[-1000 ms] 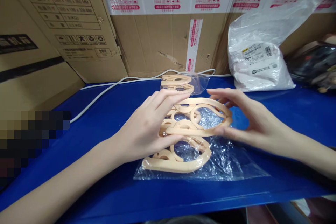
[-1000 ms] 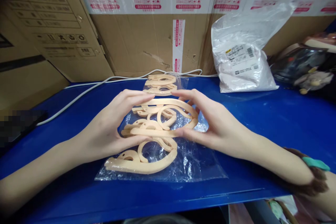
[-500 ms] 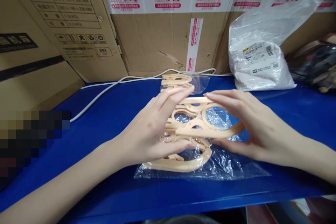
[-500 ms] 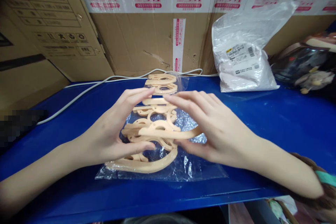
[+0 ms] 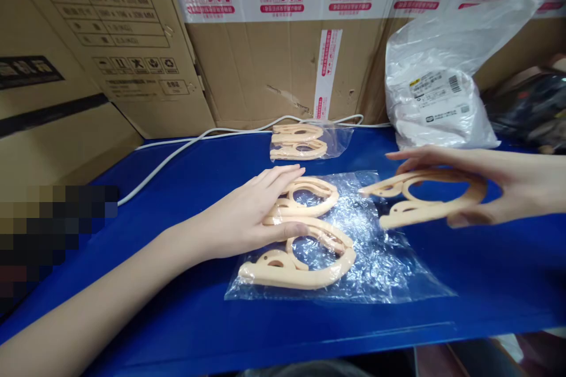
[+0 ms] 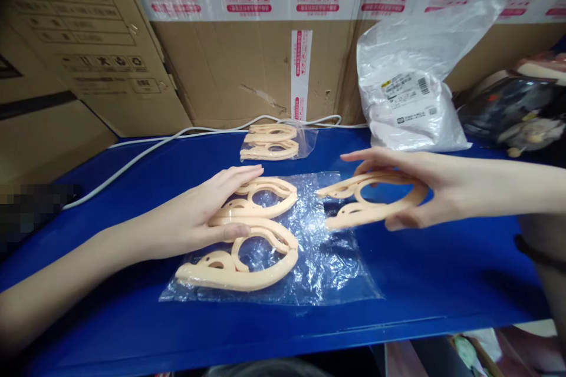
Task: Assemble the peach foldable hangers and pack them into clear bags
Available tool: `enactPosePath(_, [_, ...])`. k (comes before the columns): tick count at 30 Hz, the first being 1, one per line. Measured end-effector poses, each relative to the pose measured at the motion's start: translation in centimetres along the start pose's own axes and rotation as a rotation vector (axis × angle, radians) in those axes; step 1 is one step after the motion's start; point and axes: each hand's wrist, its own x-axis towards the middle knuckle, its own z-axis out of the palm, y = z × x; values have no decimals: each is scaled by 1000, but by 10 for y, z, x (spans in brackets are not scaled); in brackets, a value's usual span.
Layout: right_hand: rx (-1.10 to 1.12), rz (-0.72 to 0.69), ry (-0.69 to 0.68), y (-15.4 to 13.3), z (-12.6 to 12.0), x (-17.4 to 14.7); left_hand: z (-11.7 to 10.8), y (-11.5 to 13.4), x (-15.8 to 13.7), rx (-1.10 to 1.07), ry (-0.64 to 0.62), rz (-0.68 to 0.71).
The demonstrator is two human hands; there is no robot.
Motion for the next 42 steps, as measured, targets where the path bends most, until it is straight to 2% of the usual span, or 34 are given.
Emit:
enactPosePath(5, [-8,-8,-68,-25,31,10,2,0,1,20,-25,-2])
enactPosePath(10, [-95,-54,-251,-32,49,13,3,0,2,28,-34,31])
enactPosePath(13, [-200,-94,-239,-29,49,13,3,-2,2,29,-28,53])
enactPosePath(15, [-234,-74,-234,-24,42,13,3,-3,1,22,-30,56])
enactPosePath(19, [-157,-47,-313,-17,31,15,3,-3,2,9,-32,69])
enactPosePath(26, [-184,-116,-135,-23,58,21,2,1,3,18,-49,60])
enactPosePath(29, [-103,-88,-138,-21,59,23,1,1,3,11,-38,69])
enactPosePath(34, [135,56,-129,-18,48,21,2,2,4,16,-42,63])
enactPosePath(37, [235,86,-180,-22,50,20,2,3,4,6,-43,54])
enactPosePath(40, [216,70,-219,-24,53,21,2,4,4,-9,-50,47])
enactPosePath(42, [103,47,-177,-22,51,22,1,6,4,-9,-59,44])
